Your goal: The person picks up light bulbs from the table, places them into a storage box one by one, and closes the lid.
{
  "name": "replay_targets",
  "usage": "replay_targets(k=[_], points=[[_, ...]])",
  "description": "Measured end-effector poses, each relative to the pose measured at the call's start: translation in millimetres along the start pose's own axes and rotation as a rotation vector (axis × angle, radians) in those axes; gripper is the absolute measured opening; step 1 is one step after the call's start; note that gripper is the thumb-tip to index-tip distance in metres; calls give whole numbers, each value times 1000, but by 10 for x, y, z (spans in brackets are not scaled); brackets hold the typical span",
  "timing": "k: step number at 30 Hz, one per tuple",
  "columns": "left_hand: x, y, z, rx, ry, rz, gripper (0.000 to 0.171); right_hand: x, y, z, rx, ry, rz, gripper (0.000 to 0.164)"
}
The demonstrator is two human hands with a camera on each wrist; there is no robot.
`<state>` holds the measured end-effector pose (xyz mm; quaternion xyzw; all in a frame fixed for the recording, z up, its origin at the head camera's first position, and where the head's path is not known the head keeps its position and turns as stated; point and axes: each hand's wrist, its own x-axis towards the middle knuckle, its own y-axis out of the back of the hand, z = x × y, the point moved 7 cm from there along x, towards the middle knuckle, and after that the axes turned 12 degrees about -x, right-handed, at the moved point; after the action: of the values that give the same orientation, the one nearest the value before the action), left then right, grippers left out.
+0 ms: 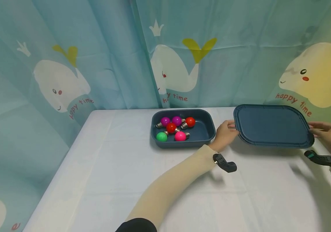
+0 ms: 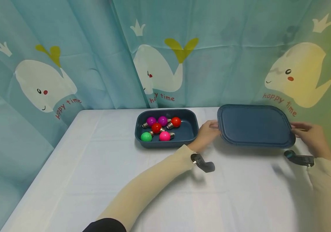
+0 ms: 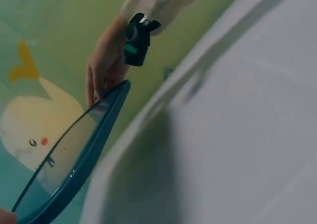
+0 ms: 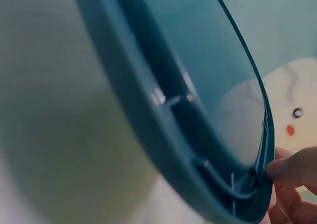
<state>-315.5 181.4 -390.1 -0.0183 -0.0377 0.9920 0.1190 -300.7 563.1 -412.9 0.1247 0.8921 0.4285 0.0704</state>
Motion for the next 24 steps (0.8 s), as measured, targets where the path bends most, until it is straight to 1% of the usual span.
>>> replay_targets(k=[2,3,5,7,8,9,10,11,12,13,14,16,19,20,22,24], points=[[-14,28,81,-26,-37,-19,42,26,44,29,32,19,28,34],[-15,40,118,-38,-53,-27,42,69,62,81,56,33,44,30],[-16,71,188,-64,-84,-34,43,149,80,158,79,48,62,38],[-23,105,259,-93,-111,-39,43,313,80,342,130,86,88,36],[-27,123,294,-101,-125,-42,42,370,82,395,129,94,98,39],[-31,139,331,-101,-144,-45,42,437,82,465,154,108,107,38],[-39,157,375,-94,-167,-52,41,469,89,487,169,116,112,41],[-46,175,419,-74,-194,-56,41,477,100,475,185,119,114,43],[-54,192,468,-54,-225,-62,40,472,114,441,207,127,114,41],[-63,208,520,-23,-262,-67,40,424,130,352,227,129,115,38],[-71,225,569,12,-299,-72,40,343,146,218,233,128,112,35],[-79,257,656,85,-374,-71,38,123,174,-132,244,128,104,28],[-85,297,756,167,-464,-68,34,-245,207,-720,294,151,88,32],[-91,310,785,188,-492,-72,33,-332,209,-860,291,152,81,33],[-109,332,847,239,-545,-83,30,-425,213,-1026,303,155,76,35],[-125,353,901,295,-597,-93,27,-445,212,-1089,330,172,66,33]])
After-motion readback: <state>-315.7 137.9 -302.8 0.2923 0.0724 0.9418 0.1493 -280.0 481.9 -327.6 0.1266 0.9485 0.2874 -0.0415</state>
